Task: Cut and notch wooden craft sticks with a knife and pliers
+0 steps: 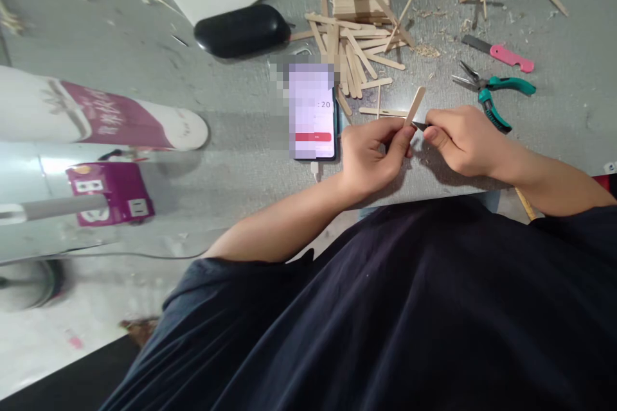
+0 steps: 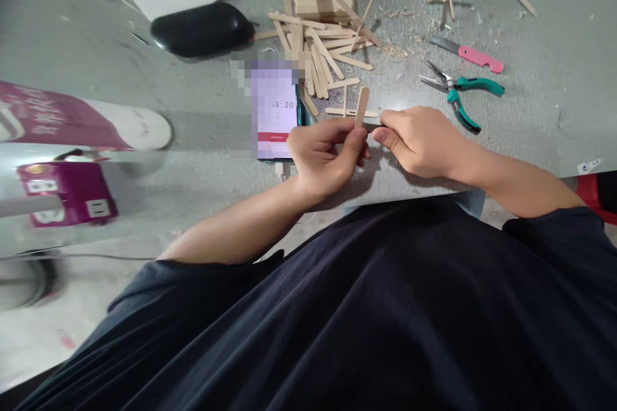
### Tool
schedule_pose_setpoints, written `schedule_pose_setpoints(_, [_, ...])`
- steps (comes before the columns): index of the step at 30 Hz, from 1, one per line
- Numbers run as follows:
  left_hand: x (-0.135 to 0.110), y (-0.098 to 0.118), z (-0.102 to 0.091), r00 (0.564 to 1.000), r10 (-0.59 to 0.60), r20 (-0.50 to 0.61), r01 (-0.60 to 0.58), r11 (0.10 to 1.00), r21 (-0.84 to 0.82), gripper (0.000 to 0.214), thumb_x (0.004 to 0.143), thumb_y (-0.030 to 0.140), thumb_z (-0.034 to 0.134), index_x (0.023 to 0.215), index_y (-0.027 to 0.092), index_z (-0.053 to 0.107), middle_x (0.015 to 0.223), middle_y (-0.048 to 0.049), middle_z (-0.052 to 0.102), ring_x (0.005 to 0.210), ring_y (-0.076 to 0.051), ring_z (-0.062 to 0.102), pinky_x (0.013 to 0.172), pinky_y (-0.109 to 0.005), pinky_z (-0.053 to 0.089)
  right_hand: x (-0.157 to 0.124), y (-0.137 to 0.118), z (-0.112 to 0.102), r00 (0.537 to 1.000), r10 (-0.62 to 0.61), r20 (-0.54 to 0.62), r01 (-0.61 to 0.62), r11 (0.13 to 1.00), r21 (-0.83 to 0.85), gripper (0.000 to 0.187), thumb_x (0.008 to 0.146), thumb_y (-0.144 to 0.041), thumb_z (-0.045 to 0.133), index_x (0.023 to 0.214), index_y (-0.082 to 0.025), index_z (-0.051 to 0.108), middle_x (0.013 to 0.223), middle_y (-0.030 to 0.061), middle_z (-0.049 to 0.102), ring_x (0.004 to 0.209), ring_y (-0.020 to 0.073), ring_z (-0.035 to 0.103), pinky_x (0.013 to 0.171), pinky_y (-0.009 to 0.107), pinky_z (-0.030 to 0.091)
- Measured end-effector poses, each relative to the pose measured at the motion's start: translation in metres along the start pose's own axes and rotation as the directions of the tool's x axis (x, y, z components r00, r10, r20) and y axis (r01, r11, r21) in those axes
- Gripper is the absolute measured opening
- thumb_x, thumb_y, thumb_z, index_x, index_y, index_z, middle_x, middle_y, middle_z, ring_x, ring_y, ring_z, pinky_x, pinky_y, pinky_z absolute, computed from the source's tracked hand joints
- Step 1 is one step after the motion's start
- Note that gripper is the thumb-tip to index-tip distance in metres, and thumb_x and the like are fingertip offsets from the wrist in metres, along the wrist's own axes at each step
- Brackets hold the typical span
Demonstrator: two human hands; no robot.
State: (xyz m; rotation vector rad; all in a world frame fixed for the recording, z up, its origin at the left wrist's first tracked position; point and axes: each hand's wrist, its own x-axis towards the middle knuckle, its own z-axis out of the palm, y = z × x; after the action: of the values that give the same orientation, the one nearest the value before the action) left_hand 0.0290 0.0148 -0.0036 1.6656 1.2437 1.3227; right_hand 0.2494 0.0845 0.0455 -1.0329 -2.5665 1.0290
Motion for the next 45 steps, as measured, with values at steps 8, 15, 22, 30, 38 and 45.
schedule_pose_setpoints(8, [-0.003,-0.002,0.002,1.000,-0.014,-0.013,0.015,1.000,0.017,0.044,0.121,0.054,0.065,0.095,0.021,0.082,0.069,-0.0022,0.080,0.059,-0.014,0.076,0.061,-0.026,0.057,0.001,-0.003,0.000,1.000,0.026,0.008,-0.026,0.999,-0.020,0.068,0.117,-0.086,0.014,0.085,-0.029,0.034,0.072,0.0009,0.046,0.068,0.0189,0.037,0.071,0.038,0.023])
schedule_pose_setpoints(15, [-0.004,-0.007,0.007,0.997,-0.049,-0.051,0.046,0.997,-0.054,0.049,0.119,0.062,0.068,0.097,0.020,0.079,0.069,-0.0019,0.079,0.053,-0.011,0.071,0.054,-0.021,0.056,0.001,-0.006,-0.002,0.998,0.063,0.025,-0.063,0.997,-0.035,0.065,0.119,-0.082,0.018,0.085,-0.029,0.035,0.073,0.0014,0.048,0.068,0.0185,0.038,0.071,0.038,0.024])
schedule_pose_setpoints(22, [-0.003,-0.006,0.008,0.998,-0.036,-0.057,0.032,0.998,-0.056,0.052,0.118,0.065,0.068,0.094,0.020,0.078,0.068,-0.0017,0.078,0.051,-0.011,0.071,0.051,-0.020,0.055,0.002,-0.010,-0.003,0.993,0.102,0.061,-0.100,0.994,-0.037,0.062,0.118,-0.079,0.017,0.087,-0.029,0.036,0.077,0.0025,0.050,0.070,0.0191,0.036,0.074,0.039,0.024])
schedule_pose_setpoints(30, [-0.003,-0.006,0.008,0.998,-0.043,-0.038,0.042,0.998,-0.046,0.051,0.119,0.061,0.067,0.094,0.019,0.078,0.068,-0.0023,0.079,0.052,-0.011,0.071,0.052,-0.020,0.053,0.001,-0.008,-0.004,0.990,0.116,0.074,-0.112,0.992,-0.052,0.050,0.121,-0.066,0.028,0.089,-0.028,0.039,0.081,0.0041,0.056,0.074,0.0206,0.042,0.076,0.038,0.025])
schedule_pose_setpoints(38, [-0.004,-0.008,0.008,0.998,-0.059,-0.033,0.059,0.998,-0.015,0.051,0.119,0.063,0.067,0.094,0.020,0.079,0.070,-0.0027,0.081,0.054,-0.012,0.071,0.054,-0.025,0.054,0.000,-0.006,-0.001,0.991,0.125,0.055,-0.123,0.992,-0.038,0.041,0.119,-0.056,0.040,0.089,-0.028,0.041,0.083,0.0044,0.059,0.074,0.0208,0.042,0.076,0.038,0.024])
schedule_pose_setpoints(45, [-0.007,-0.014,0.005,0.999,-0.027,-0.032,0.030,0.995,0.097,0.040,0.118,0.052,0.068,0.095,0.022,0.079,0.074,-0.0036,0.084,0.060,-0.015,0.076,0.062,-0.028,0.056,0.001,-0.004,-0.001,0.987,0.137,0.080,-0.130,0.988,-0.089,0.044,0.122,-0.052,0.040,0.090,-0.026,0.055,0.079,0.0046,0.060,0.071,0.0213,0.043,0.073,0.039,0.024])
